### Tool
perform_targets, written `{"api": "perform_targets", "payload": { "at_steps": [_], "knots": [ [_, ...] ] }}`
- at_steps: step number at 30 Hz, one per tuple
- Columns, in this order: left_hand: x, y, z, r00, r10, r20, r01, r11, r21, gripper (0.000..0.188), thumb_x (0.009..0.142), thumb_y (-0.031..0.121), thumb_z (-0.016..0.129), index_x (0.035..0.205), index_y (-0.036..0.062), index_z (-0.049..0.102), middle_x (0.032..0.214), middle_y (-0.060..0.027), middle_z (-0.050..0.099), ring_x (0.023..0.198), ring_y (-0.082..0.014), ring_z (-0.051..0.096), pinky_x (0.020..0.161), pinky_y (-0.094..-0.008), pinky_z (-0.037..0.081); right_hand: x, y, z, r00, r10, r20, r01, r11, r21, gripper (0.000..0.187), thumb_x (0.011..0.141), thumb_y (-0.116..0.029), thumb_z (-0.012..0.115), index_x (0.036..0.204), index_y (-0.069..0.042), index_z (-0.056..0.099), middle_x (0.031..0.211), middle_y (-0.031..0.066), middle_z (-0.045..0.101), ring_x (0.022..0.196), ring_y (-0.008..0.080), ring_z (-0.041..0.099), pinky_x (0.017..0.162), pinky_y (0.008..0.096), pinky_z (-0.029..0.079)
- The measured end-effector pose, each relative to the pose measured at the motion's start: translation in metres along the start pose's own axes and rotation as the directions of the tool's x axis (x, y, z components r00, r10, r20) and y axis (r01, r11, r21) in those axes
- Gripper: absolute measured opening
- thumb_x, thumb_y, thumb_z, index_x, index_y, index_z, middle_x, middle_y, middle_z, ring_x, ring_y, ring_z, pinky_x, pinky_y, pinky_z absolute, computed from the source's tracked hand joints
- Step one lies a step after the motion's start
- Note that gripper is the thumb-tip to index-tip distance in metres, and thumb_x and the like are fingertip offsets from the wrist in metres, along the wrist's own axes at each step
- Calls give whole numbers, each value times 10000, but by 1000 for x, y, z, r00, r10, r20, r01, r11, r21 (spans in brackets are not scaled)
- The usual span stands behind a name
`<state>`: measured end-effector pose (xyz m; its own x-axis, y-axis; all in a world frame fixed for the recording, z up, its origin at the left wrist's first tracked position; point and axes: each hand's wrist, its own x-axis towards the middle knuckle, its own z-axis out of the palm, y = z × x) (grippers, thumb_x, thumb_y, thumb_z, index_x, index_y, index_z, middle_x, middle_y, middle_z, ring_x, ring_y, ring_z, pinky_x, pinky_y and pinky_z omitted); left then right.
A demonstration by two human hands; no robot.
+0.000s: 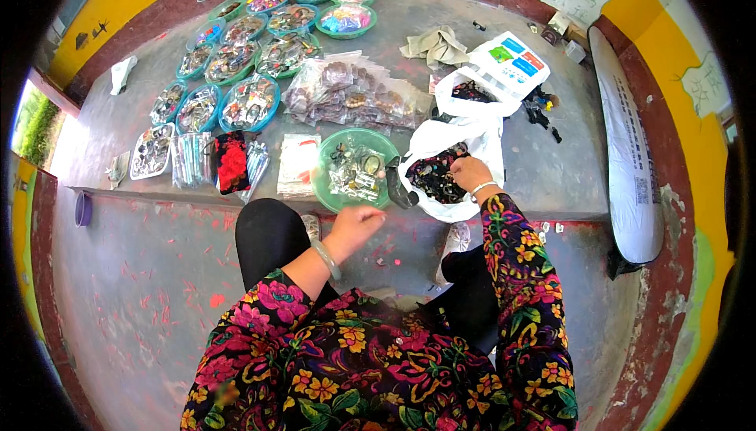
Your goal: The person sits on the floor and packs small jewelry items into clear plastic bags. They pick up items from a white sack, place them into bags, and arrange the sealed packages into a green bowl.
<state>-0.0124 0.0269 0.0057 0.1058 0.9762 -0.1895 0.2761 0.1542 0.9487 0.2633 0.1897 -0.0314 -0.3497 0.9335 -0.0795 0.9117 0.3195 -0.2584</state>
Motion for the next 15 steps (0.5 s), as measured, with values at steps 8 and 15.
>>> {"api": "perform_targets", "payload": {
  "at_steps": [8, 15],
  "knots": [
    [4, 6, -5, 996, -88, 8, 88, 996, 25, 266, 778, 222, 591, 896, -15, 626, 733, -96, 643, 633, -123, 580, 601, -268, 460, 5, -11, 56, 884, 355, 304, -252, 910, -329, 220, 747, -171, 539, 865, -23, 653, 909, 150, 633, 865, 277, 607, 748, 356, 483],
    [1, 7, -8, 997, -80, -11, 81, 996, 40, 234, 791, 205, 603, 887, -5, 638, 667, -22, 605, 584, -69, 494, 547, -240, 421, -1, -19, 84, 903, 410, 127, -338, 862, -379, 195, 800, -161, 498, 835, -98, 679, 902, 91, 650, 833, 241, 628, 688, 336, 500]
  ]
}}
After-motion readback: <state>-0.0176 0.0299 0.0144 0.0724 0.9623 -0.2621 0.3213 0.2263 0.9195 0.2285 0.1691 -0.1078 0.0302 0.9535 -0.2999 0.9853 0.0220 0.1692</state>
